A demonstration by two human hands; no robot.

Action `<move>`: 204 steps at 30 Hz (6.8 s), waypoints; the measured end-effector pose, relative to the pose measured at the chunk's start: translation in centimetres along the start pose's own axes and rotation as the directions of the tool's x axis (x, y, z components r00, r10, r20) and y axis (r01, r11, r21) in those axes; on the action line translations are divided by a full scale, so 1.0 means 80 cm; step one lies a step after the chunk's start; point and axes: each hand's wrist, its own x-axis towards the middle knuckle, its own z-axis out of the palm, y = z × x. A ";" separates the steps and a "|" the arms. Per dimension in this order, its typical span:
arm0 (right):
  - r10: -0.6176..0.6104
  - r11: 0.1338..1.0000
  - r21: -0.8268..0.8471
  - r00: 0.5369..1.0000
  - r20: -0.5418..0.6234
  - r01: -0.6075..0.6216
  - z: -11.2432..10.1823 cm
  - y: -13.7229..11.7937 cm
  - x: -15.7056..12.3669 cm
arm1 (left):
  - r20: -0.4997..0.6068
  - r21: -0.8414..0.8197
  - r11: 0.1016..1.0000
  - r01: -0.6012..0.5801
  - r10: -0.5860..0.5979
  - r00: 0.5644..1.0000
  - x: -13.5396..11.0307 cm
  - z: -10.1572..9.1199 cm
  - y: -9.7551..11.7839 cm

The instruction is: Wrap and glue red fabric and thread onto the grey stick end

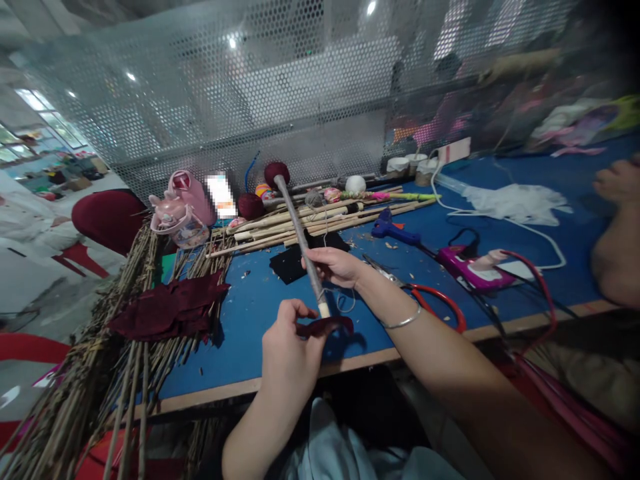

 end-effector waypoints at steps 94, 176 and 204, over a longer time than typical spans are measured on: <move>-0.030 0.981 0.191 0.999 -0.022 0.034 0.023 0.032 0.013 | 0.067 -0.190 0.975 0.120 -0.109 0.992 -0.032 -0.030 -0.050; -0.029 0.958 0.283 0.999 -0.032 0.037 0.036 0.033 0.011 | -0.520 0.179 0.849 -0.496 0.510 0.685 -0.010 0.004 -0.089; -0.052 0.976 0.209 0.999 -0.008 0.052 0.035 0.034 0.014 | -0.451 0.486 0.759 -0.434 0.643 0.619 -0.007 -0.007 -0.091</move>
